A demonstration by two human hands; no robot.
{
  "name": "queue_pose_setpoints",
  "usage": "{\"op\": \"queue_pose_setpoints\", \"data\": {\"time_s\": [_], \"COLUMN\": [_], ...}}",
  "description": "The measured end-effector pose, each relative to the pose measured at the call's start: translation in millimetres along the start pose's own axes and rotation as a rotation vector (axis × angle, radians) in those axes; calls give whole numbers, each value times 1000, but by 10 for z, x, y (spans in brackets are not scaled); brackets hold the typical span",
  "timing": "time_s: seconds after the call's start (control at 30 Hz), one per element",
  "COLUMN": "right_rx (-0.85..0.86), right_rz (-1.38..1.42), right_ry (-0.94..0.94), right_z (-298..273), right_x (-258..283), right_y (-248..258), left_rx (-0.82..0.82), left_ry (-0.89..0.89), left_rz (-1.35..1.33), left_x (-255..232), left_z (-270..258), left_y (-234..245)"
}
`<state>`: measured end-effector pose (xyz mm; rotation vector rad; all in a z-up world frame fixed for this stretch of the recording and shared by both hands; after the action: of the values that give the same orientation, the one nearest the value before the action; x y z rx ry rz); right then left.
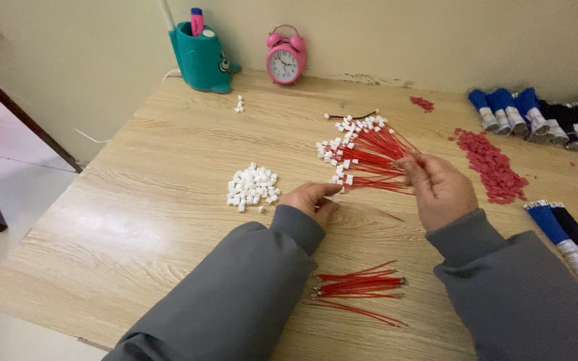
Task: Assembling small white plastic connectors onto red wires on a wooden desk.
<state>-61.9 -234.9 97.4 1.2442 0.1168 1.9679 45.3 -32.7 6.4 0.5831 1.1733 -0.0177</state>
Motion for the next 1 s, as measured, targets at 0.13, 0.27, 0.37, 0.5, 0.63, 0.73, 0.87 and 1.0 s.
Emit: {"op": "queue_pose_setpoints", "data": {"time_s": [0.13, 0.27, 0.37, 0.5, 0.63, 0.73, 0.87, 1.0], "right_rx": [17, 110, 215, 241, 251, 254, 268, 279], "right_rz": [-5, 36, 75, 104, 119, 126, 157, 165], "right_ry": [-39, -105, -63, -50, -55, -69, -75, -68], "right_z": [-103, -181, -188, -241, -246, -243, -252, -257], "right_x": [184, 112, 172, 233, 215, 193, 219, 270], "right_y": [-49, -192, -283, -344, -362, -372, -363, -343], "left_rx": [-107, 48, 102, 188, 219, 226, 230, 131], "left_ry": [-265, -49, 99, 175, 192, 247, 177, 189], "left_rz": [200, 471, 655, 873, 964, 992, 964, 979], "left_x": [52, 43, 191, 297, 510, 698, 642, 567], "left_z": [115, 52, -20, 17, 78, 149, 151, 208], "left_y": [319, 1034, 1217, 1135, 1024, 914, 865, 891]}}
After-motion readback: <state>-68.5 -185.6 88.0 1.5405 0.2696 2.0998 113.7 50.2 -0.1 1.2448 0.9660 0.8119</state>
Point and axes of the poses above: each hand's wrist, its own z-axis towards the middle knuckle, its own y-axis out of the back of the hand, x = y × z, the point moved 3 cm from there along z, towards the middle knuckle, and after that the axes turned 9 degrees about z, right-handed, at the moved point
